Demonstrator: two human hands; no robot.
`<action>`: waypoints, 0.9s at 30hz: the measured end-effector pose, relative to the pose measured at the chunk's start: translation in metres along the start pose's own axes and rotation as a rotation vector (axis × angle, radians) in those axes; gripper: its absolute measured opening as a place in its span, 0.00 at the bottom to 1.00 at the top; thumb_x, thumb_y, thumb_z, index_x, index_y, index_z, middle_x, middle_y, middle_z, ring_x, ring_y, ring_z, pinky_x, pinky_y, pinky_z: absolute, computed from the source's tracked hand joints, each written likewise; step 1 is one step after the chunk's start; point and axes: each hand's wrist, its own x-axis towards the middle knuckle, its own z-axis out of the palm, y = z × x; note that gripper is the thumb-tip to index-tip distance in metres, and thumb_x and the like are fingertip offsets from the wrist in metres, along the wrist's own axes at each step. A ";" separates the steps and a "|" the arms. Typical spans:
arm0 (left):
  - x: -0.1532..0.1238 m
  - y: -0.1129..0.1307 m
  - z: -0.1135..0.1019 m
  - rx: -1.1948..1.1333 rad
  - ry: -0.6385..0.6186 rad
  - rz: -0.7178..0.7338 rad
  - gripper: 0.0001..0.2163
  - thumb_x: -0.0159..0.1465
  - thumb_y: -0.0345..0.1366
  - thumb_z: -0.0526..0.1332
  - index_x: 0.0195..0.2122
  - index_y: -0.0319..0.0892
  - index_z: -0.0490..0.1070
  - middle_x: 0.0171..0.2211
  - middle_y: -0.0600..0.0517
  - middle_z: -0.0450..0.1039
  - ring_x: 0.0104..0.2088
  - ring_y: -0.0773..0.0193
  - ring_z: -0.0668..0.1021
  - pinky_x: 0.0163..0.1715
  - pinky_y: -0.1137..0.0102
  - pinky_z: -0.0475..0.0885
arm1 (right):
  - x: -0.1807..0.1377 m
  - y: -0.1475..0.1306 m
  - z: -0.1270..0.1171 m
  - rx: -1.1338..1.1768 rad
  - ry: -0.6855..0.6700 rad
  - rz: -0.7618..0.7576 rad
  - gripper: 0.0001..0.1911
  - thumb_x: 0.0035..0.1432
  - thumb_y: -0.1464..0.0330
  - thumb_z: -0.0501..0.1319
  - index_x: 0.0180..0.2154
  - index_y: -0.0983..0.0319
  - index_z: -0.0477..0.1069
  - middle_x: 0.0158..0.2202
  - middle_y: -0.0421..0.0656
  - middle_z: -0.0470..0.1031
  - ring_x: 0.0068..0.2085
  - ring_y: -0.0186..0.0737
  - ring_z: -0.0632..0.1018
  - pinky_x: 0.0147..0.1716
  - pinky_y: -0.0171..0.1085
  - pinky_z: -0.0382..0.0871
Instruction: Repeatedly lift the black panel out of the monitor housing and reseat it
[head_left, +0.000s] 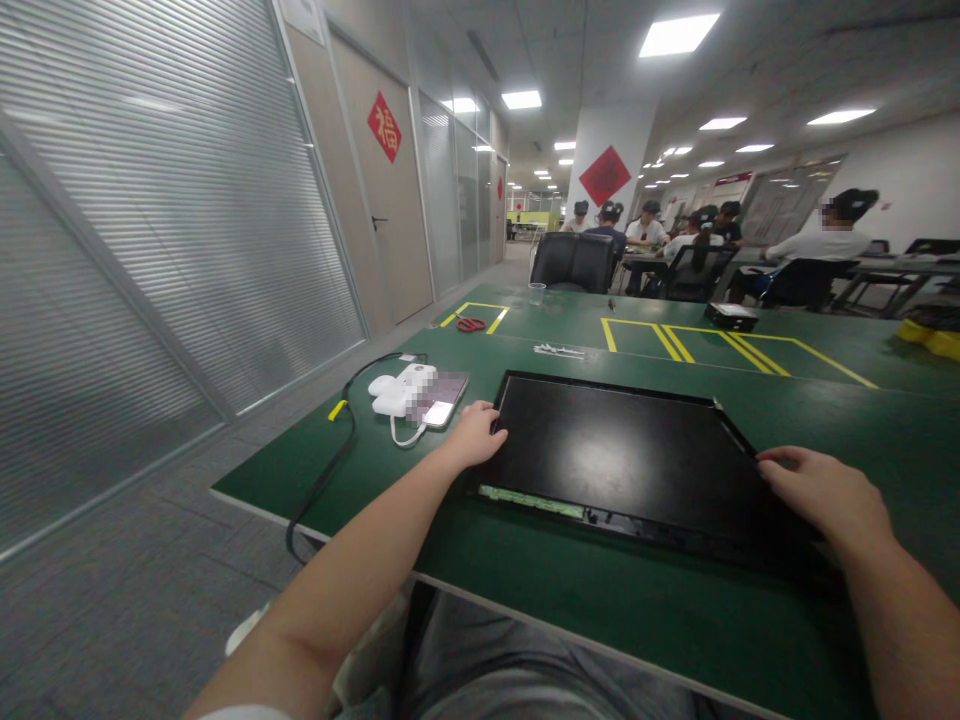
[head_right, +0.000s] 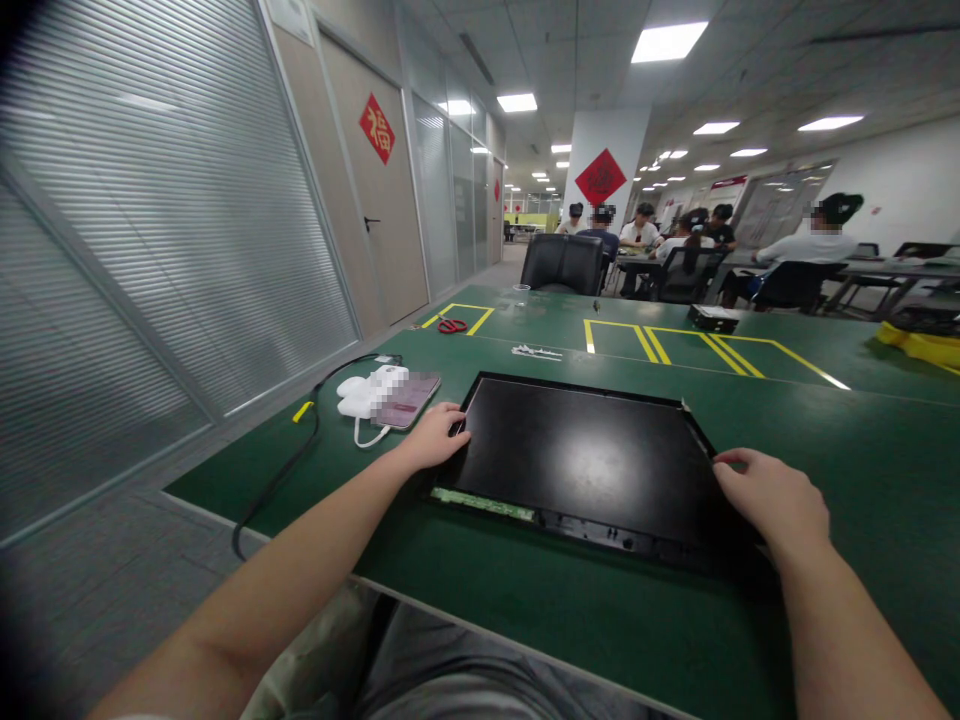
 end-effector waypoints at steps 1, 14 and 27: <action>0.000 0.001 -0.001 0.043 -0.031 0.002 0.16 0.61 0.36 0.66 0.48 0.35 0.81 0.58 0.35 0.75 0.59 0.43 0.76 0.64 0.59 0.66 | 0.000 -0.001 0.000 -0.008 0.005 -0.005 0.24 0.58 0.54 0.53 0.46 0.52 0.82 0.41 0.51 0.83 0.41 0.59 0.83 0.35 0.49 0.76; 0.000 0.001 -0.005 0.126 -0.069 0.031 0.19 0.64 0.36 0.63 0.54 0.32 0.79 0.59 0.34 0.74 0.60 0.45 0.75 0.64 0.60 0.67 | 0.000 0.001 0.000 -0.003 -0.045 0.006 0.27 0.58 0.51 0.51 0.49 0.51 0.82 0.43 0.50 0.83 0.44 0.59 0.82 0.37 0.48 0.75; -0.004 0.007 -0.013 0.318 -0.061 -0.046 0.20 0.69 0.39 0.58 0.57 0.31 0.75 0.57 0.33 0.74 0.58 0.43 0.74 0.61 0.57 0.66 | -0.002 -0.004 -0.006 0.021 -0.047 0.021 0.26 0.57 0.53 0.51 0.48 0.51 0.82 0.44 0.48 0.83 0.42 0.57 0.82 0.34 0.47 0.74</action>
